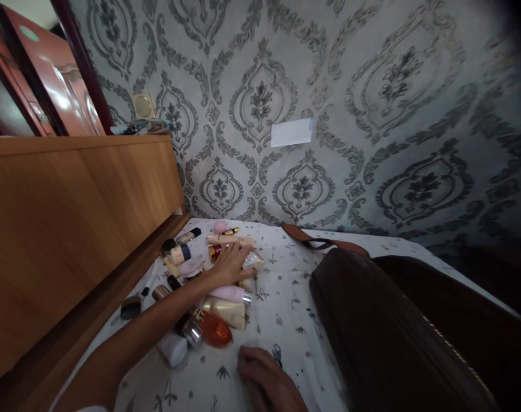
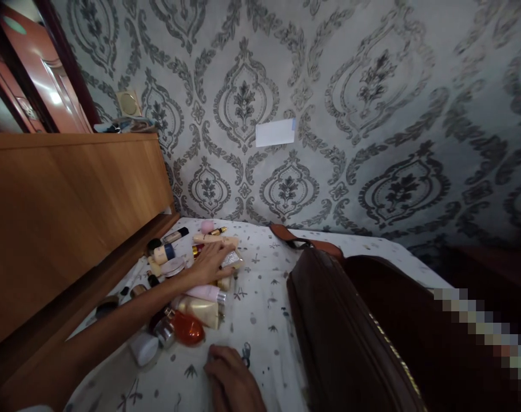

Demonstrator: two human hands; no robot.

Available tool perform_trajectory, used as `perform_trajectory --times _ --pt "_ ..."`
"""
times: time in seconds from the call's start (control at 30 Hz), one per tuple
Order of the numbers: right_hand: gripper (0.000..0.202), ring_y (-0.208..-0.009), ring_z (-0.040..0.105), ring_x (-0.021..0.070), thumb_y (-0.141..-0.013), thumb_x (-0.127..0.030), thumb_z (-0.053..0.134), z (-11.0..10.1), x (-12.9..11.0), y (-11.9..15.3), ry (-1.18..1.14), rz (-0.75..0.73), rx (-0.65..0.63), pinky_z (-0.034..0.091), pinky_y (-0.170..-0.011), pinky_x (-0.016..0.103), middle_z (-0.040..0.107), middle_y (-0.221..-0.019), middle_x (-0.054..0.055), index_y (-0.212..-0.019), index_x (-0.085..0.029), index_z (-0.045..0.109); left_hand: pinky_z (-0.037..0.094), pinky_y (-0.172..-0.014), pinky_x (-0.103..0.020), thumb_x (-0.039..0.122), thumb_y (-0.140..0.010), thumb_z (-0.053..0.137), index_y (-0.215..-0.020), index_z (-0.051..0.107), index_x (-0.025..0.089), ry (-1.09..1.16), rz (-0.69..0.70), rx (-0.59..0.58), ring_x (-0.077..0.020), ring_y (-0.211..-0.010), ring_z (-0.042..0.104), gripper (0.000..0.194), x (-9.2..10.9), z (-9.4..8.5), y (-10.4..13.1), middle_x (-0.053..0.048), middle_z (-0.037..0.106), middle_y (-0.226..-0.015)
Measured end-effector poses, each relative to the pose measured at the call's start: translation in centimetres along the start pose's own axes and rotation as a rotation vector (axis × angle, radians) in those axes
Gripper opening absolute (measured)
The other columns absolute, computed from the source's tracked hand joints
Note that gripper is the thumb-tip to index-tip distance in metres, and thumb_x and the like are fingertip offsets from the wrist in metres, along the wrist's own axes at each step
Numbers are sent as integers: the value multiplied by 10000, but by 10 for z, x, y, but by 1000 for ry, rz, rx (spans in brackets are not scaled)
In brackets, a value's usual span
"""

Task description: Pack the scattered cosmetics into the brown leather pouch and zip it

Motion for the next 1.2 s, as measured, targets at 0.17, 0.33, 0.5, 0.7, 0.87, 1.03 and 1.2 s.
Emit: perform_trajectory --times 0.17,0.33,0.5,0.7,0.87,1.03,1.2 --pt "323 -1221 603 230 -893 -113 498 -3 0 7 53 45 46 537 -988 370 616 -1313 150 -1173 -213 625 383 -992 -539 417 -816 655 -1332 523 232 36 54 24 -368 -1148 485 565 24 -12 16 -147 521 -1207" --pt "311 -1224 599 245 -907 -127 453 -2 -5 4 45 120 15 522 -1009 409 613 -1307 153 -1129 -198 659 394 -1014 -487 402 -835 637 -1335 514 215 174 -4 124 -341 -1171 495 547 14 -45 25 -137 527 -1245" --pt "299 -1195 607 255 -911 -163 447 -4 -9 -2 -23 190 -16 508 -1011 433 607 -1296 148 -1094 -199 681 410 -1032 -410 365 -863 598 -1326 493 217 383 -113 280 -282 -1180 523 497 -5 -74 41 -95 564 -1282" --pt "288 -1143 611 252 -922 -221 436 -11 -14 -5 -114 262 0 501 -982 426 638 -1216 139 -1082 -187 673 441 -1006 -376 344 -895 546 -1309 482 202 564 -196 311 -250 -1156 561 442 21 -62 79 -92 586 -1288" --pt "290 -1001 635 225 -921 -331 491 -18 -19 -7 -272 347 38 530 -870 361 673 -1097 104 -1127 -199 646 372 -1081 -433 368 -825 647 -1297 500 224 603 -132 313 -298 -1258 497 514 46 -63 87 -91 546 -1356" --pt "347 -929 634 219 -887 -436 548 -19 -13 -6 -460 462 70 533 -809 351 668 -993 82 -1113 -184 625 378 -1073 -435 345 -818 645 -1281 510 220 556 -117 309 -299 -1236 514 498 62 -70 94 -95 564 -1326" --pt "353 -988 616 222 -853 -427 593 -16 -15 -7 -575 418 49 533 -792 343 637 -1093 98 -1108 -183 596 371 -1074 -417 306 -809 654 -1297 500 216 488 -99 278 -291 -1247 495 520 91 -64 126 -100 554 -1322"
Point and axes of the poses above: each hand's wrist, its own y-axis away from the middle knuckle, its own z-axis out of the palm, x = y × z, the point moved 4 cm from there along -y, towards the middle knuckle
